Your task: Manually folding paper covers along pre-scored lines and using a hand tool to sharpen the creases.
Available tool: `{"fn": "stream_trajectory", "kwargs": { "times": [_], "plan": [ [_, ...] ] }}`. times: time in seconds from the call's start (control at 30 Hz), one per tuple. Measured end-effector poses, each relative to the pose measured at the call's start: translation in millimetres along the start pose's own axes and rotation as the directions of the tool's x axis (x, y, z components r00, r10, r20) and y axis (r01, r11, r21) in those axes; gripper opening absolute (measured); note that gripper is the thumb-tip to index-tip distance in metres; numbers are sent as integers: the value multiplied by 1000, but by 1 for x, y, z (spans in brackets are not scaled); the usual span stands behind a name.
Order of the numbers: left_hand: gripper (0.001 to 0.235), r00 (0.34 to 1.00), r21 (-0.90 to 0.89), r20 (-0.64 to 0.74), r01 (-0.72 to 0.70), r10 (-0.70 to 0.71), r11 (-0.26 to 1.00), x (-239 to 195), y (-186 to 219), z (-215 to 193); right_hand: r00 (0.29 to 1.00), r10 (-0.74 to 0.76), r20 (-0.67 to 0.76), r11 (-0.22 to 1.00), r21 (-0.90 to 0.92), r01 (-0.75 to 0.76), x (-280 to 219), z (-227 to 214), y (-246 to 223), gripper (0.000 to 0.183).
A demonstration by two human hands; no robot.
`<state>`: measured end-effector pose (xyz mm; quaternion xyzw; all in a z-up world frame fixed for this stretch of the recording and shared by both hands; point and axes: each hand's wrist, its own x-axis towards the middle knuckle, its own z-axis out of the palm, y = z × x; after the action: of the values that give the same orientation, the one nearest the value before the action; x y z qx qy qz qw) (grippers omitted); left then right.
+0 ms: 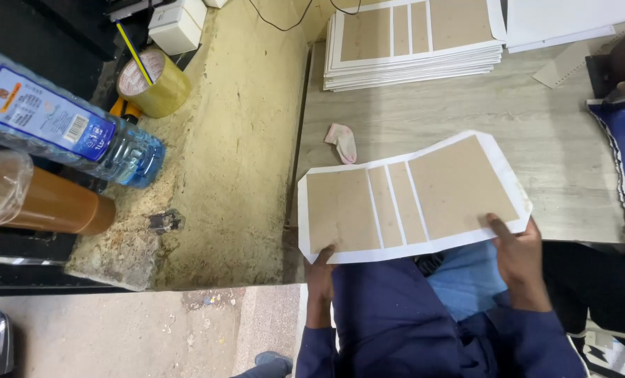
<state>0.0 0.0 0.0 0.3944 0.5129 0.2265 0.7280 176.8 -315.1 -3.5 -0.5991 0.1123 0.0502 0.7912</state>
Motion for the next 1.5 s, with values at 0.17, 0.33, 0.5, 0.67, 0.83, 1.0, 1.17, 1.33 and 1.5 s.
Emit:
{"fn": "stream_trajectory", "kwargs": {
  "times": [0.17, 0.33, 0.5, 0.67, 0.83, 1.0, 1.17, 1.33, 1.5],
  "plan": [
    [55, 965, -109, 260, -8, 36, 994, 15, 9, -33, 976, -213, 54, 961, -167, 219, 37, -50, -25, 47],
    [37, 954, -69, 295, -34, 53, 997, 4, 47, -25, 918, -314, 240, 843, -375, 386, 18, 51, -112, 21],
    [89, 909, 230, 405, -200, 93, 952, -4, 83, -6, 490, -305, 817, 279, -416, 866, 39, 218, -92, 15],
    [101, 870, 293, 487, -247, 78, 924, 25, 86, -10, 286, 75, 955, 278, -296, 914, 109, 317, 4, 26],
    [104, 858, 252, 488, -314, 160, 915, 48, 107, 12, 310, 29, 950, 360, -299, 884, 187, 321, 42, 42],
    [103, 788, 447, 566, -540, 243, 713, 88, 142, 53, 596, -109, 795, 393, -516, 761, 201, 284, 2, 33],
    [82, 729, 574, 680, -590, 70, 567, 131, 171, 109, 427, 216, 878, 456, -478, 751, 177, 243, -43, 42],
    [47, 696, 694, 714, -694, -68, 191, 205, 161, 134, 419, 339, 842, 443, -536, 719, 184, 222, -50, 65],
    [38, 607, 612, 782, -705, -140, 360, 111, 210, 128, 445, 455, 771, 498, -635, 591, 184, 210, -68, 57]
  ]
}}
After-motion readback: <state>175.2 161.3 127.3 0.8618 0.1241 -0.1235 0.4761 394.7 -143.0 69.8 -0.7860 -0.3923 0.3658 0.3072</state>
